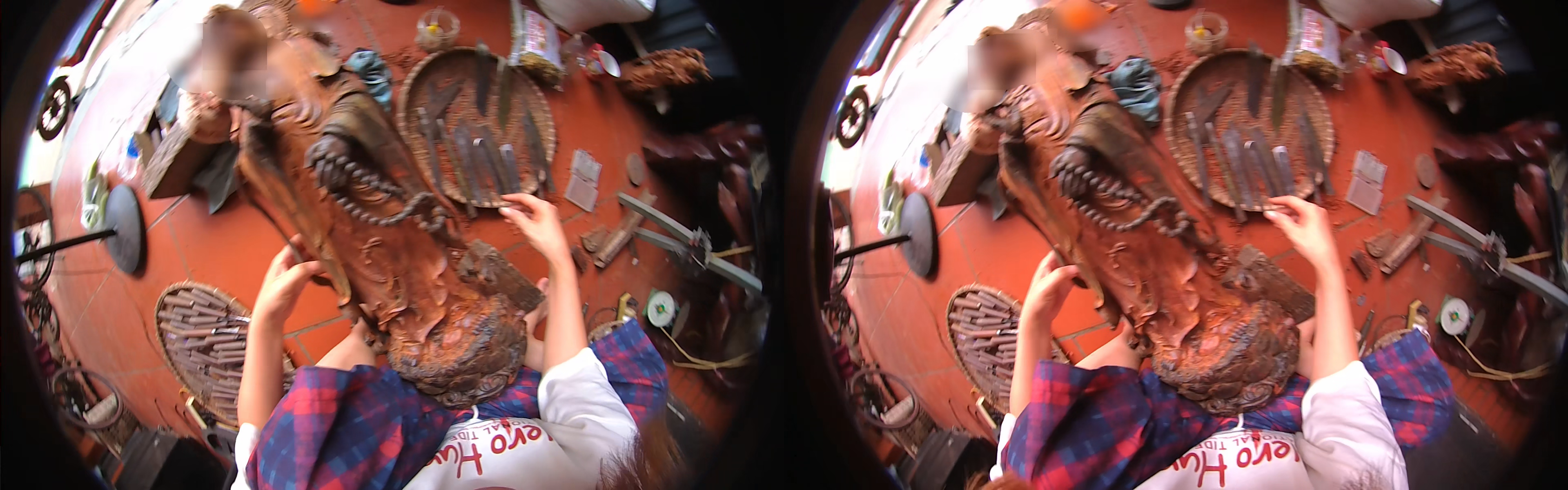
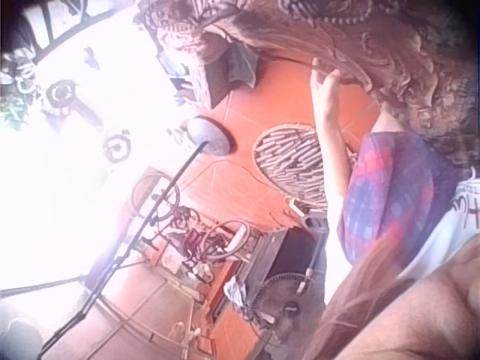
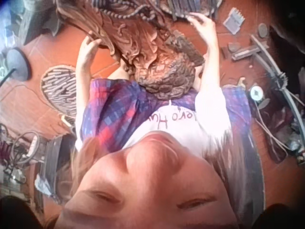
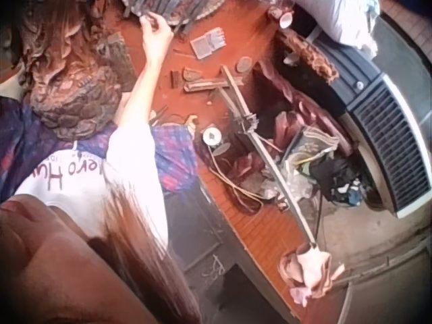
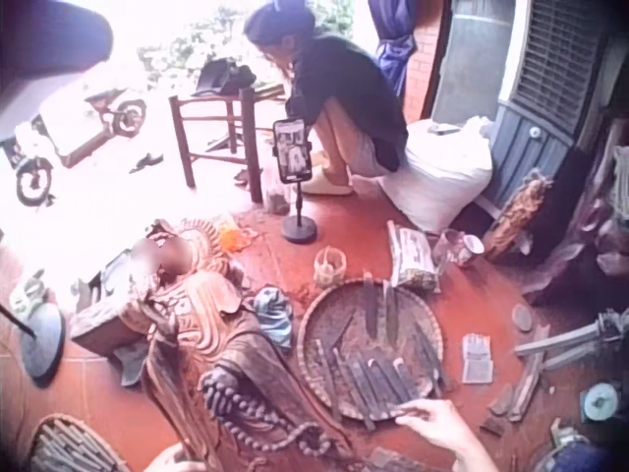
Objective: The person carves a wooden statue of a deity using various chisels and a mallet. They work on the details of the statue's hands and clothing, switching between different tools to refine the features.
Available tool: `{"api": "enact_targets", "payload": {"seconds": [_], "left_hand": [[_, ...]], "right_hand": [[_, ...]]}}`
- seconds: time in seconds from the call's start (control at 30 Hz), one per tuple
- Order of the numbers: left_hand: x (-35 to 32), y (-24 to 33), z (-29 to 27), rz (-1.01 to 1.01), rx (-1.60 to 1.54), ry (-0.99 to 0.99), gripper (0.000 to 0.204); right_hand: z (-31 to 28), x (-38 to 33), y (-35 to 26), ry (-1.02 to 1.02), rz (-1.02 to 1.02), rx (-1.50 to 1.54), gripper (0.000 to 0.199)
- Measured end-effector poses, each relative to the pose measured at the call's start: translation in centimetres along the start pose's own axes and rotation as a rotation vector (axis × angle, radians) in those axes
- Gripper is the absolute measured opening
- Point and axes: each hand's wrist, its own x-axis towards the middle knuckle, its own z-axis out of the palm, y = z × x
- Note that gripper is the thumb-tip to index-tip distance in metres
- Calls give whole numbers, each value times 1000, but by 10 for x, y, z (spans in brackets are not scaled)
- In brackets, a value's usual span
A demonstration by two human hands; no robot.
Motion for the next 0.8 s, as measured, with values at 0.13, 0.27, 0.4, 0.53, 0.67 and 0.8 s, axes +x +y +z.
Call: {"api": "enact_targets", "payload": {"seconds": [0.13, 0.27, 0.4, 0.53, 0.67, 0.8], "left_hand": [[-3, 6, 4, 67, -4, 27, 39], [1, 2, 9, 27, 141, 71, 29], [0, 2, 16, 19, 182, 131, 22], [1, -5, 10, 13, 84, 129, 28], [4, -7, 14, 34, -17, 108, 38], [4, -12, 9, 45, -17, 56, 49]], "right_hand": [[-4, -9, -8, -205, 72, -397, 49], [-12, -14, 15, -508, 284, -521, 56], [-15, -27, 41, -537, 251, -375, 47], [-15, -59, 31, -490, 218, -84, 55], [5, -80, 46, -244, 159, -217, 64], [-4, -68, 48, -322, 125, -170, 58]]}}
